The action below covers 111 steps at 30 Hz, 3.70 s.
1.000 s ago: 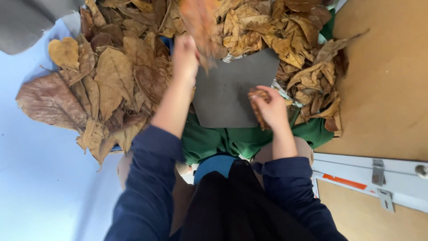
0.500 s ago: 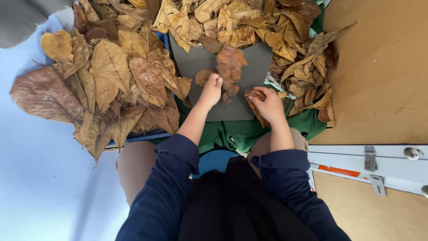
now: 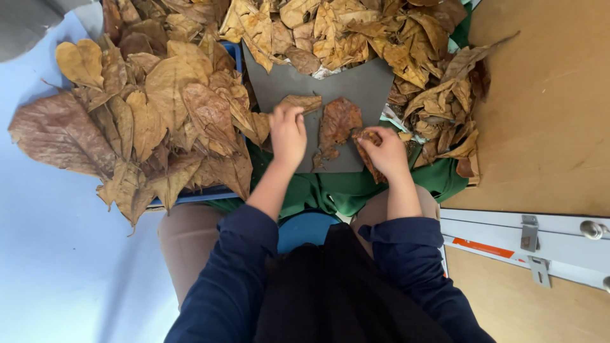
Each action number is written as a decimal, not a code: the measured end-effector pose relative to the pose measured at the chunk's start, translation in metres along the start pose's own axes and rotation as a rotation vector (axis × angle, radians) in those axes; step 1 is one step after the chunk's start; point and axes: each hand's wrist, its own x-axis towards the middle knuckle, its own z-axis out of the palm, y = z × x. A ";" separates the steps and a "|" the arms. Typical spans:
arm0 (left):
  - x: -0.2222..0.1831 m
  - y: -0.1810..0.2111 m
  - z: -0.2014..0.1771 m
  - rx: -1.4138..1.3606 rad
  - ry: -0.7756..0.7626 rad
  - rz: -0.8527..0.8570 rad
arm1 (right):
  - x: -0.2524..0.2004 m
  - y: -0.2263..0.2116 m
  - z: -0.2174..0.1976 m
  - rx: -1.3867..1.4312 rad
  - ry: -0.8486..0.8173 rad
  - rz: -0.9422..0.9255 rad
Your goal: Picking up dried leaves from a pile and smoothing them out by hand on a flat surface.
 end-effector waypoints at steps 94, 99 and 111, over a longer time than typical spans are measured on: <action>-0.038 -0.001 0.061 0.627 -0.017 0.481 | 0.025 -0.001 0.061 0.312 0.303 -0.460; -0.028 -0.009 0.052 0.675 0.041 0.535 | -0.020 0.007 0.045 0.390 0.282 -0.402; -0.041 -0.014 0.025 -0.555 -0.183 -0.361 | -0.017 0.041 0.061 0.444 0.313 -0.327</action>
